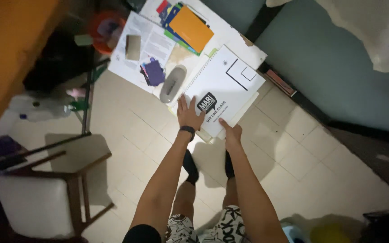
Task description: Cleaning and organizing various folders, envelopes, and notebooks on a desk.
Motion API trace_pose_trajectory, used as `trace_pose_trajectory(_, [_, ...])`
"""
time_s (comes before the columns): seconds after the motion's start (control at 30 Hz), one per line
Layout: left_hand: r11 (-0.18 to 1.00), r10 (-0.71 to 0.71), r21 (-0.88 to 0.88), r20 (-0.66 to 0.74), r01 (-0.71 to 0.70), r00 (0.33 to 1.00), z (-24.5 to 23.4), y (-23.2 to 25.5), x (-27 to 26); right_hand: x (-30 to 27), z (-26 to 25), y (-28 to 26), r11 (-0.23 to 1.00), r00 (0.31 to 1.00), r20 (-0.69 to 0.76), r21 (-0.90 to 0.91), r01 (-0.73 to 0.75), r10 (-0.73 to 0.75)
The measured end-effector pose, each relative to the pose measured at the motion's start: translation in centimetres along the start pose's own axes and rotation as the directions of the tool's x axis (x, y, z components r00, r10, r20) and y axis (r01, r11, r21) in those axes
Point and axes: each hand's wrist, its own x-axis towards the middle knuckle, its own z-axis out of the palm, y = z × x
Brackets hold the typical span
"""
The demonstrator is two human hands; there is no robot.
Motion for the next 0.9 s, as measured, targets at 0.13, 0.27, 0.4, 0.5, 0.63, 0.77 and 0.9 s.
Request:
trace_pose_trajectory(0.13, [0.996, -0.084, -0.037, 0.039, 0.086, 0.996, -1.2, 1.7, -0.6, -0.6, -1.7, -2.4, 0.997, 0.995, 0.096, 0.065, -0.028, 0.022])
trace_pose_trajectory(0.27, [0.991, -0.122, -0.059, -0.086, 0.117, 0.989, 1.0, 0.6, -1.0, 1.3, -4.9, -1.8, 0.999, 0.994, 0.098, -0.014, 0.043, -0.041])
trace_pose_trajectory(0.4, [0.991, -0.133, -0.044, -0.159, 0.128, 0.978, 2.7, -0.2, -0.7, 0.5, -5.9, -3.3, 0.996, 0.989, 0.147, 0.088, 0.016, -0.028])
trace_pose_trajectory(0.5, [0.992, -0.125, -0.031, -0.170, 0.122, 0.978, 2.7, 0.2, -0.8, -0.2, -5.4, -4.4, 1.000, 0.993, 0.121, 0.017, -0.021, 0.019])
trace_pose_trajectory(0.63, [0.982, -0.174, -0.098, -0.140, 0.162, 0.975, 1.9, 0.2, 0.3, 1.0, -5.7, -3.0, 0.995, 0.997, 0.070, -0.100, 0.024, -0.017])
trace_pose_trajectory(0.77, [0.964, -0.236, -0.167, -0.170, 0.208, 0.957, 1.4, 0.2, 1.1, 0.3, -5.6, -4.0, 0.999, 0.996, 0.089, -0.041, 0.008, -0.004])
trace_pose_trajectory(0.9, [0.968, -0.235, -0.124, -0.151, 0.218, 0.960, 1.7, 0.3, 0.9, 0.2, -5.8, -4.2, 0.999, 0.995, 0.099, -0.029, -0.015, 0.018])
